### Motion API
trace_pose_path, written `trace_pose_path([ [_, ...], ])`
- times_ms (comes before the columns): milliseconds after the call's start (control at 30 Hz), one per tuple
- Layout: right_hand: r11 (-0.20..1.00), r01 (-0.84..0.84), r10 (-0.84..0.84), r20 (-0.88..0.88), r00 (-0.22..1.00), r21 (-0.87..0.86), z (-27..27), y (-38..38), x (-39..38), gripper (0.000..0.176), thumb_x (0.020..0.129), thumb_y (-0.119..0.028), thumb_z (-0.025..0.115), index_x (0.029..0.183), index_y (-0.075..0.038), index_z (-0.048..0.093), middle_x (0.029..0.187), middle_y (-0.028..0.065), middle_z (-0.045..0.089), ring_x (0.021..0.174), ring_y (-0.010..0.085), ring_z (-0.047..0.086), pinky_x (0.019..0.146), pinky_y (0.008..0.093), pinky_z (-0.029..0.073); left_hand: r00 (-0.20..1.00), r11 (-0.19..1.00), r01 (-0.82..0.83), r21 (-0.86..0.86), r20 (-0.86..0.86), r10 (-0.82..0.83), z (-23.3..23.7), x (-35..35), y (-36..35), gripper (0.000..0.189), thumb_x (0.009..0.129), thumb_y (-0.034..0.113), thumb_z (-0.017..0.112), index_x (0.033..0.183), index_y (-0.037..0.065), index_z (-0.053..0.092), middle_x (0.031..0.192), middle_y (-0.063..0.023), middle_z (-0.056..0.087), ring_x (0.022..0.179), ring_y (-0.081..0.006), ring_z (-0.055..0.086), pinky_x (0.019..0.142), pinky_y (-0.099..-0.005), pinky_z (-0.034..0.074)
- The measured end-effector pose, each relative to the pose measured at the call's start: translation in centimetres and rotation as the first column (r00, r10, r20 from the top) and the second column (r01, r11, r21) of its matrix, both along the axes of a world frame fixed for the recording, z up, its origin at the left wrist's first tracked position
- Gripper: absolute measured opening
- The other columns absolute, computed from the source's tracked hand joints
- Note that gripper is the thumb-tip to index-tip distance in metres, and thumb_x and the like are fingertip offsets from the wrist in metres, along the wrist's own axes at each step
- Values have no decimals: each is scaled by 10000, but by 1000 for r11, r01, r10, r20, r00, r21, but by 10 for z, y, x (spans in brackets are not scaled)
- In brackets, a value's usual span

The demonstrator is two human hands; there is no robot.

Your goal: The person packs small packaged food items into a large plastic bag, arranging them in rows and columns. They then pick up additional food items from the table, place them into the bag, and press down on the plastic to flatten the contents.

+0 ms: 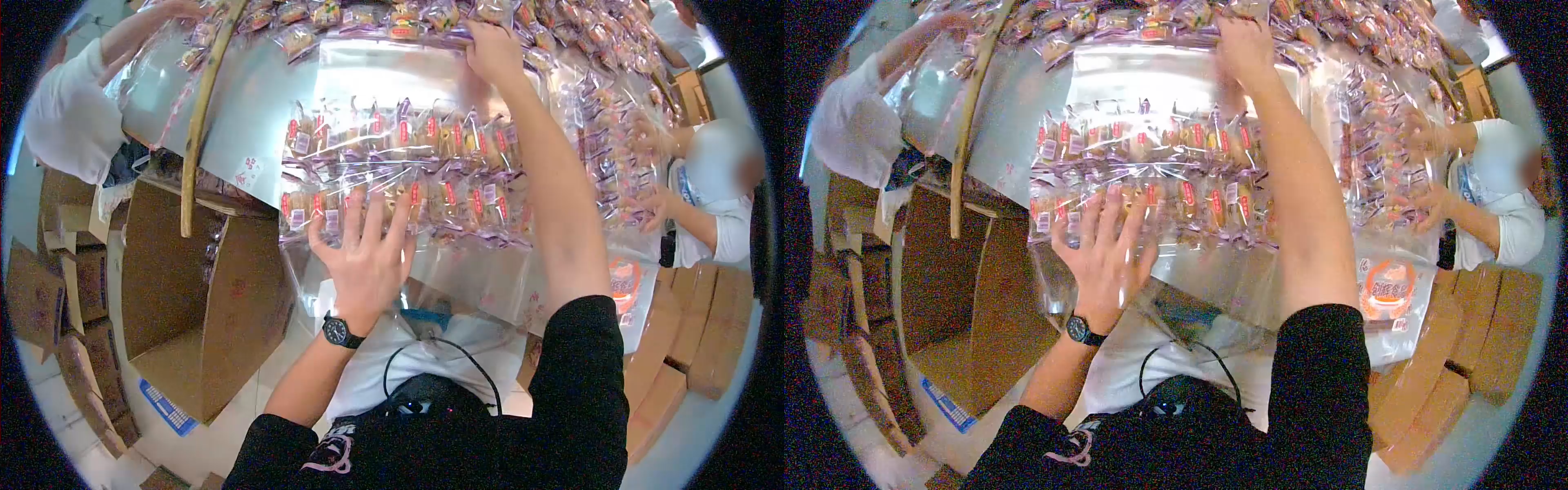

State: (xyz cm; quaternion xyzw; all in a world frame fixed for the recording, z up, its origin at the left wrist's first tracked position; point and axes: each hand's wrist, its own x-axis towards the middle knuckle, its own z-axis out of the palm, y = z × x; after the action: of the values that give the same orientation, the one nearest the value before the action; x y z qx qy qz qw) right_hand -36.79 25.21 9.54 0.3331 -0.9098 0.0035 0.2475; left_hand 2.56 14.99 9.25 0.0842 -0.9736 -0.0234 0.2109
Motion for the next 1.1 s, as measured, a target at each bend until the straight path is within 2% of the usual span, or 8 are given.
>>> trace_pose_path([
  [100, 856, 19, 103, 207, 973, -516, 13, 19, 10, 419, 909, -116, 601, 1325, -69, 624, 1222, 147, 713, 1096, 286, 684, 992, 416, 521, 1000, 1000, 1, 19, 29, -1, 8, 0, 4, 619, 828, 350, 750, 1425, 265, 611, 1489, -105, 556, 1368, -272, 505, 1165, -651, 175],
  [133, 538, -157, 378, 71, 923, -828, 20, 22, 23, 236, 904, -123, 682, 1118, -24, 670, 998, 163, 705, 942, 272, 690, 843, 387, 545, 999, 1000, 6, 24, 37, -7, 11, 0, 3, 657, 827, 351, 749, 1459, 268, 589, 1498, -112, 545, 1379, -280, 492, 1175, -661, 158],
  [300, 114, 125, 628, 169, 760, -986, 83, 99, 170, 435, 961, -47, 612, 1376, -34, 482, 1228, 174, 681, 1165, 262, 665, 1049, 422, 503, 998, 996, 6, 84, 63, -11, 11, 3, 12, 750, 803, 363, 763, 1505, 216, 543, 1526, -152, 500, 1474, -317, 377, 1192, -710, 88],
  [633, -584, 695, 717, 136, 684, -419, 58, 186, 400, 388, 1056, -332, 543, 1363, -95, 553, 1171, 71, 692, 1065, 236, 676, 923, 424, 580, 995, 986, 80, 148, 54, -89, 20, 0, -5, 702, 893, 361, 696, 1521, 137, 478, 1479, -116, 584, 1429, -263, 494, 1161, -714, 158],
  [800, -97, 915, 924, 305, 229, -392, 27, 159, 465, 541, 1062, -537, 494, 1397, -115, 540, 1084, 65, 686, 818, 187, 696, 665, 357, 620, 993, 994, 100, 34, 60, -102, 13, 3, -5, 725, 905, 398, 693, 1523, 102, 458, 1562, -135, 489, 1441, -291, 469, 1191, -741, 108],
  [900, 106, 948, 983, -115, -146, -299, 10, 119, 480, 743, 969, -616, 597, 1477, -99, 437, 1100, 66, 675, 844, 195, 693, 728, 357, 622, 987, 989, 88, 117, 121, -102, 21, 9, -3, 760, 882, 374, 712, 1527, 75, 444, 1583, -143, 457, 1446, -306, 450, 1195, -733, 125],
  [933, 101, 930, 992, -29, -119, -353, 4, 107, 483, 717, 955, -511, 678, 1473, -86, 424, 1105, 72, 673, 859, 199, 696, 742, 352, 620, 995, 992, 91, 83, 42, -94, 18, 10, -5, 735, 859, 305, 726, 1515, 100, 466, 1567, -138, 463, 1429, -343, 443, 1146, -709, 265],
  [1100, 252, 762, 859, 501, 108, -596, -22, 78, 448, 723, 883, -126, 773, 1479, -62, 369, 1195, 104, 637, 937, 195, 699, 744, 318, 610, 989, 983, 105, 148, -119, -88, 27, 19, -6, 821, 836, 251, 723, 1570, 82, 396, 1587, -218, 411, 1458, -440, 372, 1224, -612, 225],
])
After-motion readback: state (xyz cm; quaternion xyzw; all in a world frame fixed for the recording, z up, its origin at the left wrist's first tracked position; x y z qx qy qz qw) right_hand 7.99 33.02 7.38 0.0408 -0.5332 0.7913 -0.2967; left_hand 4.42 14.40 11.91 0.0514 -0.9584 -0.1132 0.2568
